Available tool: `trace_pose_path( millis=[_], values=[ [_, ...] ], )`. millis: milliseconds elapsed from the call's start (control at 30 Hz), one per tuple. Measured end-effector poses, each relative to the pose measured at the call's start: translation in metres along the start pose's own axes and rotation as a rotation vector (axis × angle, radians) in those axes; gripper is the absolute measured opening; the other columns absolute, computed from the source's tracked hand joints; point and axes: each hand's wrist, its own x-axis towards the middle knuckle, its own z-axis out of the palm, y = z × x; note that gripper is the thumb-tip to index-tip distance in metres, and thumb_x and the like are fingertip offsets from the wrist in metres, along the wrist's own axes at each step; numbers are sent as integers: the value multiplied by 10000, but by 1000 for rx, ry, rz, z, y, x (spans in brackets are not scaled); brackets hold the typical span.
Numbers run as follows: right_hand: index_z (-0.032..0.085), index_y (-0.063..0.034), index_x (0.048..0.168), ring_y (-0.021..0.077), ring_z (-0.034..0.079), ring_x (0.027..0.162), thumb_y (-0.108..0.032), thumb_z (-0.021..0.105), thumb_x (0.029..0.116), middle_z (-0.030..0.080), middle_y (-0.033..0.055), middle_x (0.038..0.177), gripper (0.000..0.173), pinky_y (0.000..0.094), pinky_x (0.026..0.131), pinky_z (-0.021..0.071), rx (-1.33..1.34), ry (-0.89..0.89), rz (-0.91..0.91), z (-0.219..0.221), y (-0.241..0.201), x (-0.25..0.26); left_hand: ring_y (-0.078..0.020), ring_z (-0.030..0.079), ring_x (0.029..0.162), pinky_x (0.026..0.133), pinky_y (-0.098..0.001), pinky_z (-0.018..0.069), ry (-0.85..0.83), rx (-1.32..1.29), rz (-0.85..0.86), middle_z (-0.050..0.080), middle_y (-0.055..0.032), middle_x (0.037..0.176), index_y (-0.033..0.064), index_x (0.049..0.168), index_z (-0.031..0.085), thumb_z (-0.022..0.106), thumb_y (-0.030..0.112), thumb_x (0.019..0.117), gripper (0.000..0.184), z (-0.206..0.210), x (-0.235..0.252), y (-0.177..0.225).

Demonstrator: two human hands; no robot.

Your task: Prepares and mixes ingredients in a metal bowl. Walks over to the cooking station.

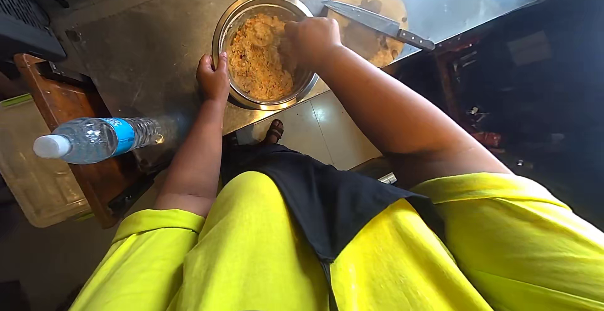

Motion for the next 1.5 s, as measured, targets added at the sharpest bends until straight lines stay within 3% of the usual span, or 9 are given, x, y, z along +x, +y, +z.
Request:
trace_pose_path(
  millis=[100, 200, 433, 533, 667, 833, 1067, 1300, 1500],
  values=[
    [624, -155, 1326, 515, 656, 1114, -215, 599, 972, 694, 264, 1173, 360, 744, 814, 491, 69, -68, 182, -8, 5, -14, -117, 490, 650, 663, -320, 447, 46, -30, -2, 469, -6, 718, 96, 808, 514, 635, 366, 1015, 362, 3, -3, -1],
    [612, -123, 1349, 525, 639, 1144, -304, 525, 1041, 681, 277, 1212, 367, 767, 854, 476, 199, -115, 270, 2, 10, -36, -115, 504, 655, 673, -321, 455, 80, -71, 15, 480, -4, 718, 98, 803, 520, 644, 373, 1009, 364, 7, -2, -5],
    [656, -113, 1204, 414, 688, 1072, -276, 497, 1071, 718, 186, 1090, 264, 682, 858, 524, 451, -258, 78, 43, -37, -81, -122, 505, 671, 680, -322, 457, 41, -52, 14, 479, -17, 738, 87, 833, 516, 608, 382, 1030, 366, 5, -3, -3],
    [688, -113, 1214, 383, 686, 1081, -236, 528, 1054, 720, 171, 1128, 257, 679, 904, 517, 547, -218, 33, 38, -16, -77, -122, 497, 673, 683, -317, 450, 21, -63, 49, 477, -21, 738, 70, 833, 518, 607, 347, 1029, 350, 3, -1, -4],
    [611, -111, 1332, 398, 660, 1159, -257, 463, 1078, 692, 199, 1217, 329, 670, 960, 500, 581, -65, 197, 21, 22, -46, -123, 513, 688, 695, -318, 462, -11, -68, 40, 489, -27, 752, 68, 861, 529, 601, 334, 1035, 326, 0, -1, -3],
    [623, -58, 1320, 412, 621, 1210, -196, 527, 1032, 659, 233, 1270, 334, 680, 991, 473, 651, -96, 205, 16, -2, 5, -141, 529, 702, 712, -342, 471, -41, -27, 38, 509, -45, 758, 47, 873, 550, 606, 336, 1034, 335, -4, 2, -1],
    [633, -99, 1295, 459, 660, 1130, -167, 598, 988, 694, 230, 1170, 317, 718, 884, 510, 302, -237, -112, 15, -57, -18, -149, 536, 680, 701, -355, 478, -43, 25, 34, 511, -48, 736, 45, 861, 554, 596, 370, 1038, 372, -4, 4, 0],
    [699, -226, 1304, 429, 696, 1025, -190, 533, 1045, 733, 165, 1103, 310, 672, 792, 520, -21, -204, -350, 18, 7, -54, -142, 492, 652, 669, -351, 441, -79, 41, 79, 471, -29, 705, 61, 807, 518, 618, 335, 1022, 362, -6, 8, -1],
    [678, -166, 1290, 502, 666, 1019, -55, 568, 984, 677, 232, 1183, 344, 710, 756, 496, -145, -37, -317, 13, 30, -2, -173, 535, 692, 710, -389, 464, -145, 127, 49, 523, -58, 742, 33, 856, 556, 638, 323, 1006, 336, -11, 14, 6]
  ],
)
